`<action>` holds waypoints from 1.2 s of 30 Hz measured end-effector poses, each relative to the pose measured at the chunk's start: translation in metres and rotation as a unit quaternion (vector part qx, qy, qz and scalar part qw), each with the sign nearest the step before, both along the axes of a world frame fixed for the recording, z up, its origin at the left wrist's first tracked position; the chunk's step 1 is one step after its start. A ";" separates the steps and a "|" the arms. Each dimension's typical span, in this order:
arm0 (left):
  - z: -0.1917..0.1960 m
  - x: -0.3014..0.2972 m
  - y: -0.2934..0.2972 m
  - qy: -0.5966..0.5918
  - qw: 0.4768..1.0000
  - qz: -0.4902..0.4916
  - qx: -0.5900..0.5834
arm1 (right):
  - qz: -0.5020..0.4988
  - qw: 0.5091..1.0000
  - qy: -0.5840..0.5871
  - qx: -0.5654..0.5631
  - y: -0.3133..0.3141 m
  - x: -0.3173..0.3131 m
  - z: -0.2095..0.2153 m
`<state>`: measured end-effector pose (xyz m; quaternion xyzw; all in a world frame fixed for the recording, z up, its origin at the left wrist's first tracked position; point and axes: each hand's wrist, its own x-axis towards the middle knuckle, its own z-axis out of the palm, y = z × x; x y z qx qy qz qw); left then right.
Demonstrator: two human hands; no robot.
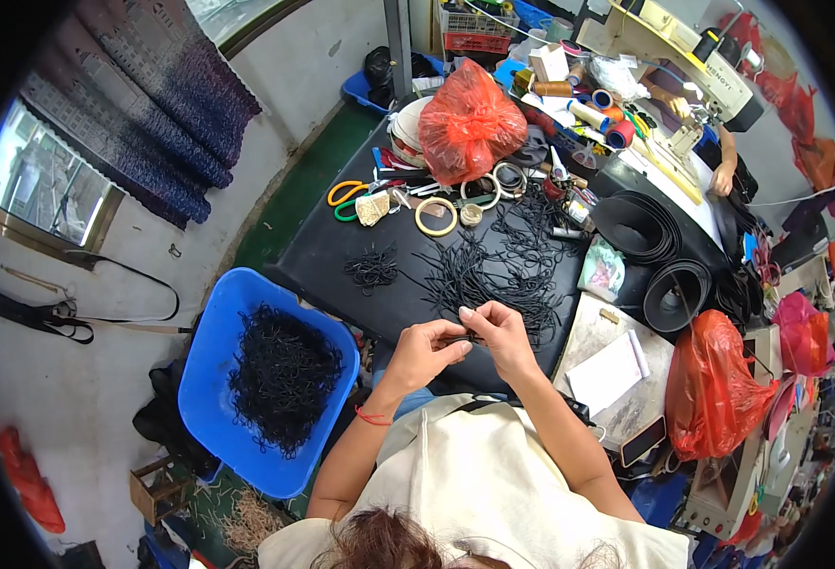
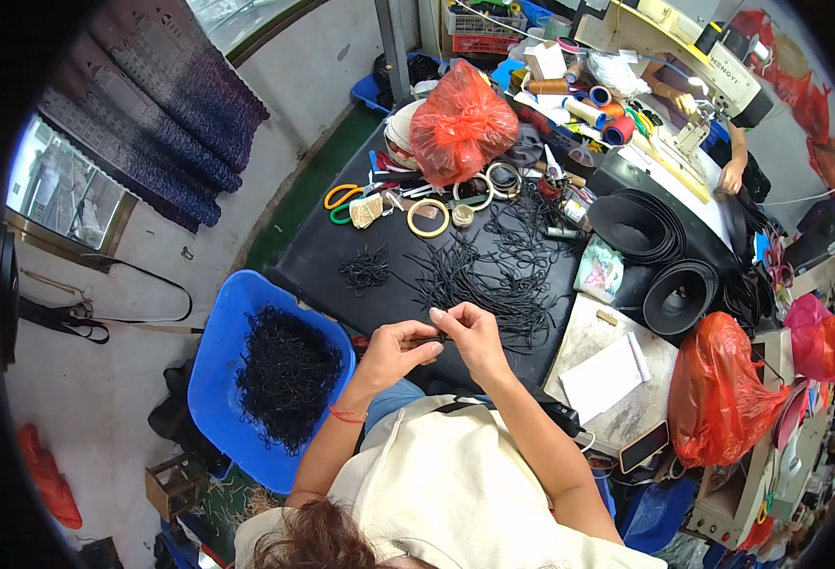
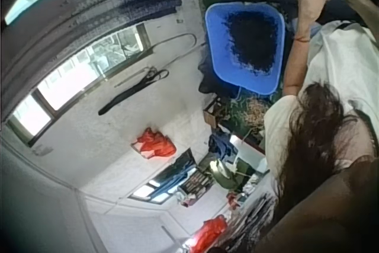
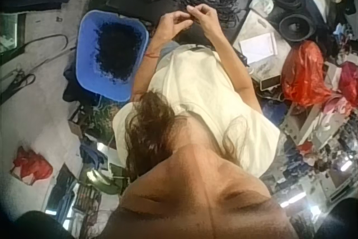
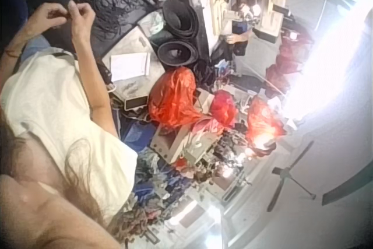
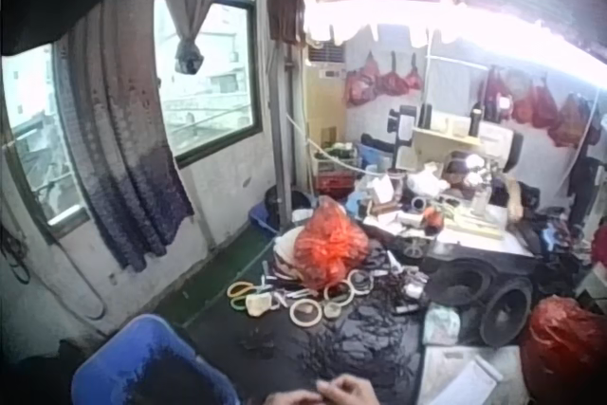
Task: The person repeatedly picks up small black elastic bands from a pile on the table, ties them into knots by hand, and places the finished knots into a blue bin. The process is continuous and repetitive throughout the clip.
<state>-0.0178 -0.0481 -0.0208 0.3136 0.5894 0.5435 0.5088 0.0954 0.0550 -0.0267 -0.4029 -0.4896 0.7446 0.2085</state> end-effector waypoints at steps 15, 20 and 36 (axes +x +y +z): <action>-0.006 -0.006 -0.001 -0.070 0.996 -0.031 -0.045 | 0.025 0.999 0.046 -0.008 -0.008 0.001 0.008; -0.007 0.008 -0.004 -0.043 0.998 0.028 0.027 | -0.055 0.996 0.061 0.024 -0.010 -0.003 -0.011; -0.009 0.011 0.003 -0.063 0.993 0.096 0.030 | -0.009 0.997 0.070 -0.024 -0.006 0.010 0.005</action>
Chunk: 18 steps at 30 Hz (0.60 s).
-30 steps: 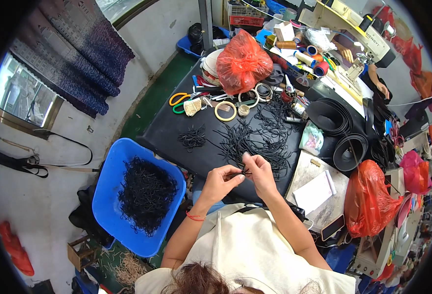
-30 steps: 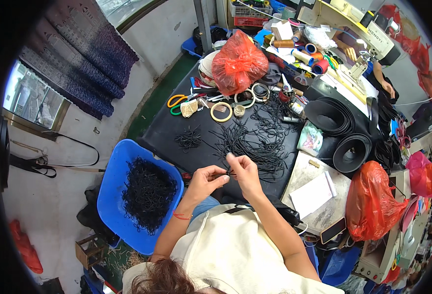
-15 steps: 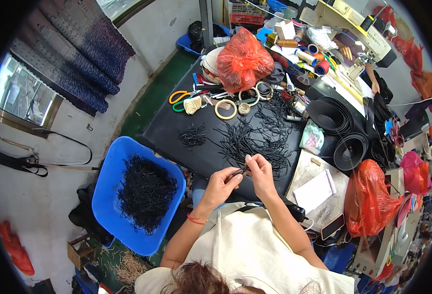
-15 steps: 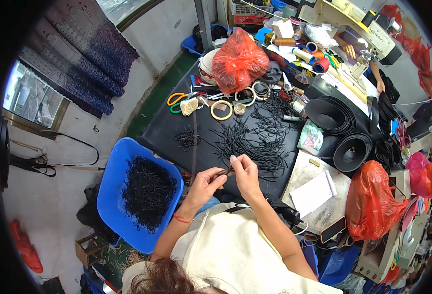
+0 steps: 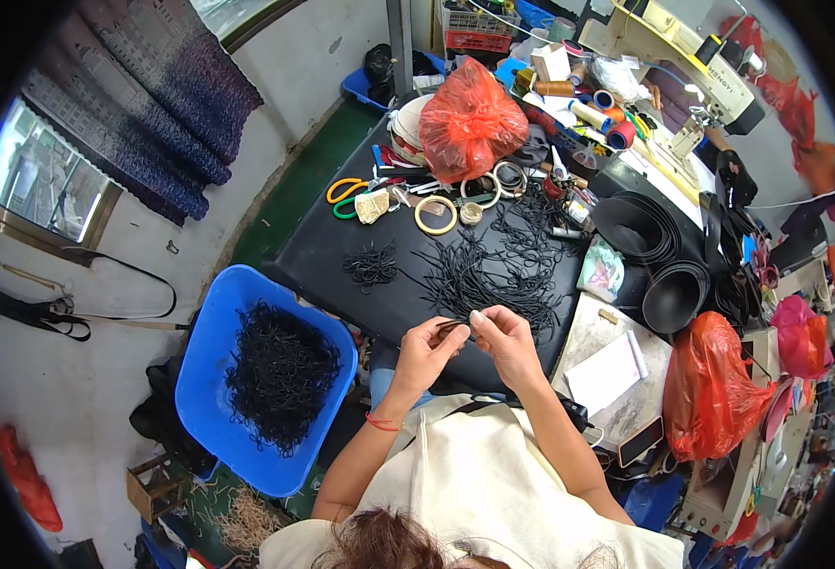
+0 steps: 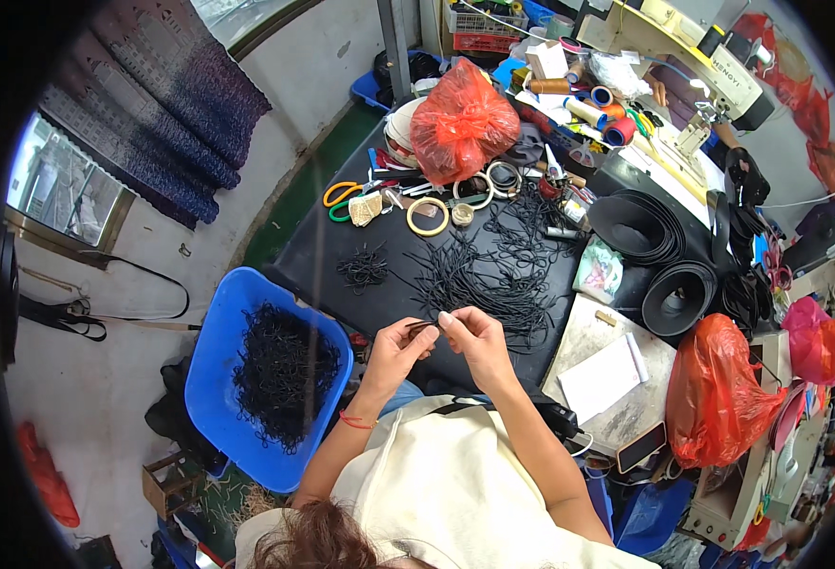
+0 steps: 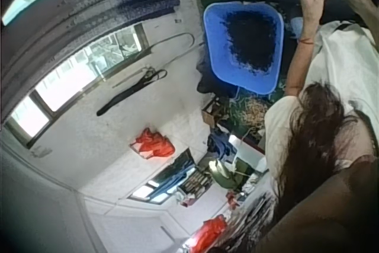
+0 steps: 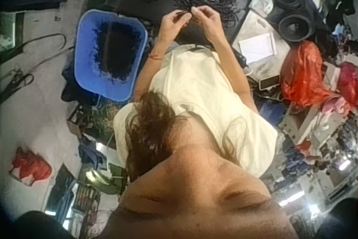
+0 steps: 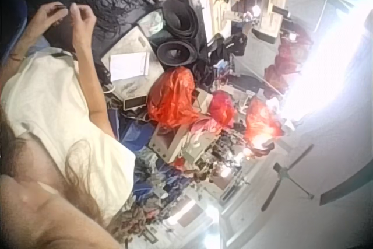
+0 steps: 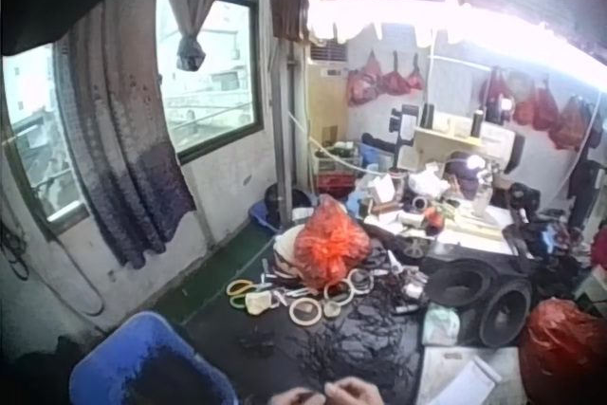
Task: The person repeatedly picks up small black elastic bands from a pile on the table, ties them into knots by hand, and places the finished knots into a blue bin. The process is continuous and repetitive throughout the clip.
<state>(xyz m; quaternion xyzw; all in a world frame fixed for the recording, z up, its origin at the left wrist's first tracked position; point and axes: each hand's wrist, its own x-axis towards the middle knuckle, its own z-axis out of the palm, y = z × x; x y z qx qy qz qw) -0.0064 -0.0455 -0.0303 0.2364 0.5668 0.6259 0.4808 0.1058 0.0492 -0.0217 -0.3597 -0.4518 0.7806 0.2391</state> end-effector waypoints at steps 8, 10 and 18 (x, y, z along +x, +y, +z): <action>0.010 0.011 0.004 0.014 0.997 0.072 0.000 | -0.003 0.998 0.061 -0.015 -0.008 -0.002 0.003; 0.011 0.012 0.005 0.004 0.998 0.070 0.003 | 0.007 0.997 0.070 -0.008 -0.006 0.000 0.001; 0.009 0.010 0.006 0.028 0.998 0.050 -0.017 | 0.031 0.999 0.033 -0.001 -0.006 0.008 0.005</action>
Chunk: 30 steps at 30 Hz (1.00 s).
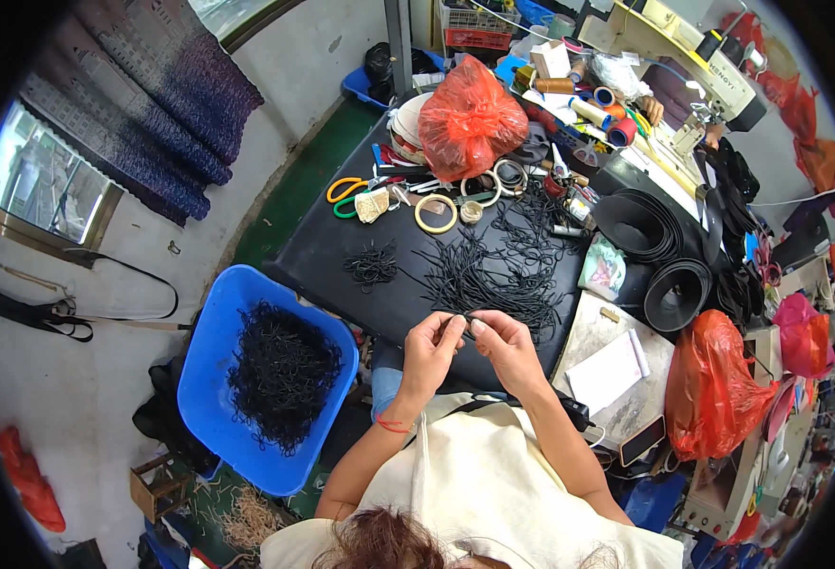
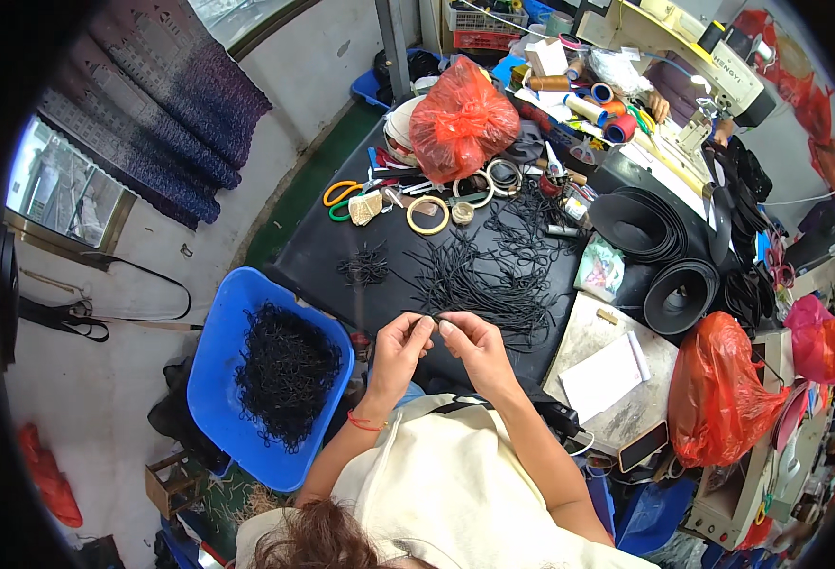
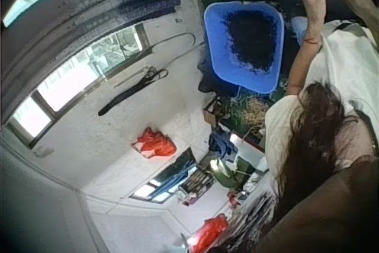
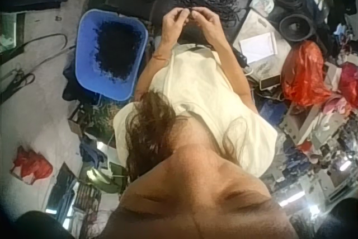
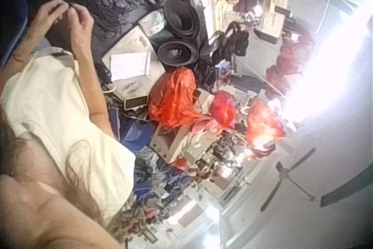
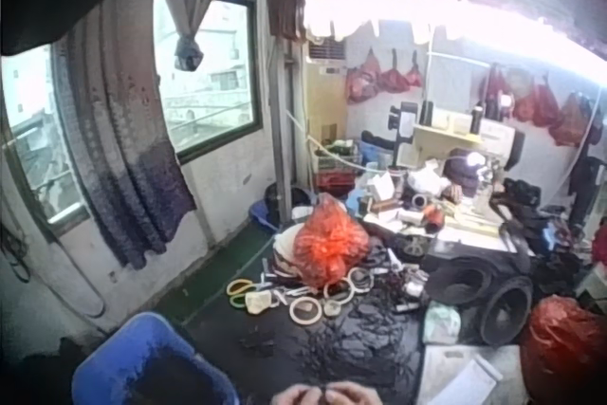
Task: The person repeatedly picks up small black elastic bands from a pile on the table, ties them into knots by hand, and places the finished knots into a blue bin. The process is continuous and repetitive throughout the clip.
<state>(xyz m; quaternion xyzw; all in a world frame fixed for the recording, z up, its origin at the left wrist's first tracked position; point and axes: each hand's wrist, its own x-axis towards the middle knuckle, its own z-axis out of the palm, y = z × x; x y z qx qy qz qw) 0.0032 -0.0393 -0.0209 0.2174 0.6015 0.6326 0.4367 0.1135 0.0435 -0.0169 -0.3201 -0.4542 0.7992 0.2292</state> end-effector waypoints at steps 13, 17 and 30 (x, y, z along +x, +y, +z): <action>0.008 -0.002 -0.004 0.101 0.993 -0.062 -0.018 | -0.116 0.946 -0.163 0.257 0.009 -0.017 -0.002; -0.002 -0.004 -0.003 -0.086 0.991 -0.029 0.097 | -0.120 0.988 -0.054 0.082 0.012 -0.018 0.005; 0.032 -0.029 0.012 -0.193 0.975 -0.070 0.085 | -0.125 0.985 -0.034 0.117 0.011 -0.023 0.041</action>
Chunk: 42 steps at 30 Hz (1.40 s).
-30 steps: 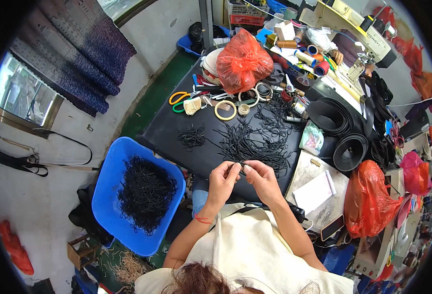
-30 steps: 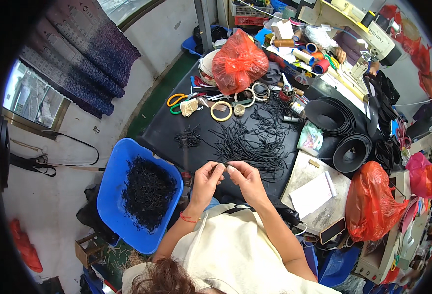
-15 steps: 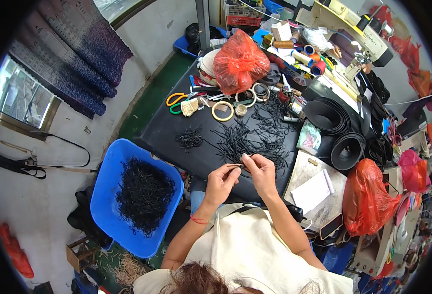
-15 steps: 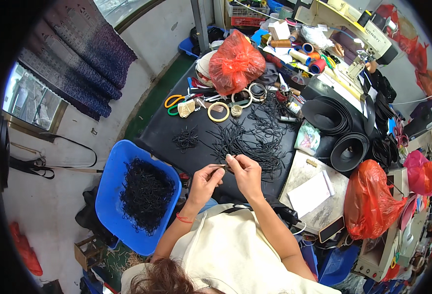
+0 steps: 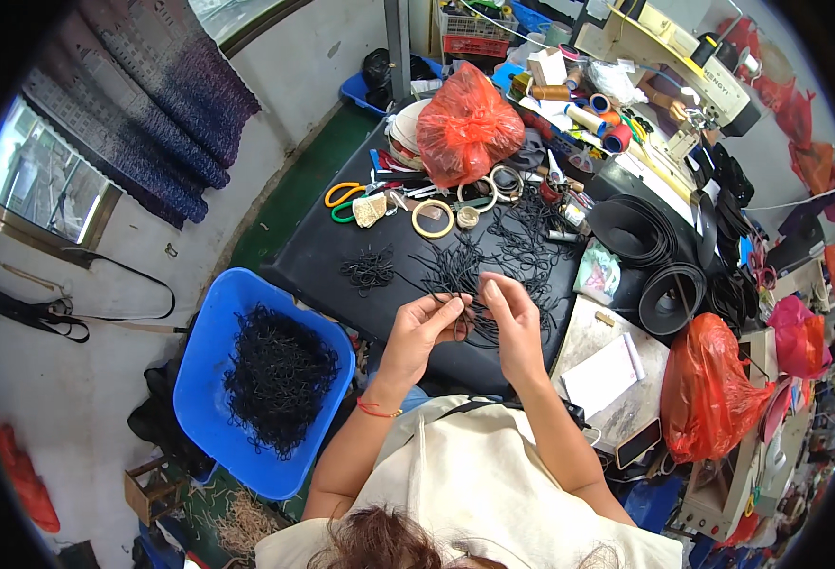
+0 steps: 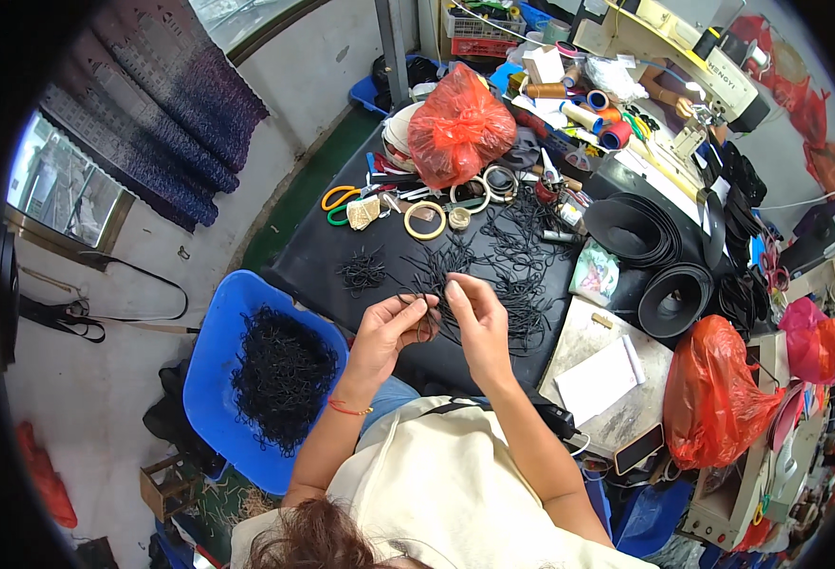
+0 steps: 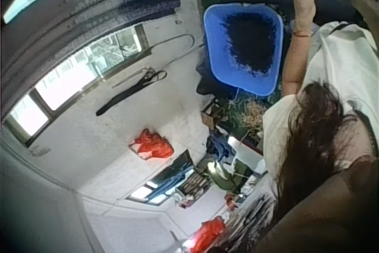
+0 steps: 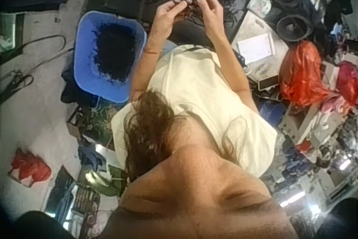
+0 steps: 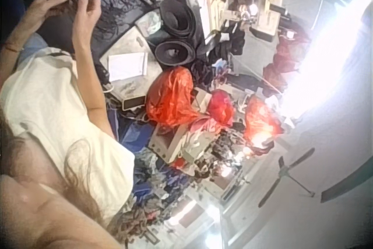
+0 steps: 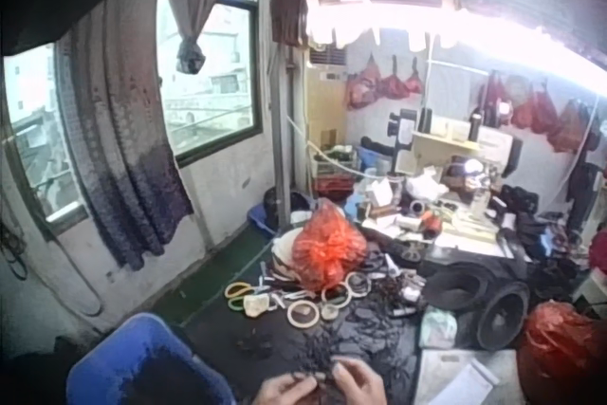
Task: The person repeatedly picks up small black elastic bands from a pile on the table, ties them into knots by hand, and places the finished knots into a blue bin. The process is continuous and repetitive throughout the clip.
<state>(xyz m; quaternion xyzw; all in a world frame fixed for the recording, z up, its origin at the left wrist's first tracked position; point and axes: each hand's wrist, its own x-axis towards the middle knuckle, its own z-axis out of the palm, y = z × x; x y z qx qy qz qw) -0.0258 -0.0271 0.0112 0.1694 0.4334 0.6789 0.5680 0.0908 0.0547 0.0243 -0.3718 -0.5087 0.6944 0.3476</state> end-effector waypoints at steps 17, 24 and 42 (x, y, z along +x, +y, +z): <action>-0.038 0.001 -0.001 0.070 0.995 0.007 -0.066 | 0.104 0.985 0.007 -0.139 0.019 -0.003 -0.046; -0.180 -0.102 0.014 0.327 0.870 0.158 -0.332 | 0.311 0.821 -0.430 0.210 0.069 0.018 -0.182; -0.179 -0.001 0.002 0.536 0.830 0.038 -0.149 | 0.344 0.737 -0.533 0.235 0.044 0.009 -0.205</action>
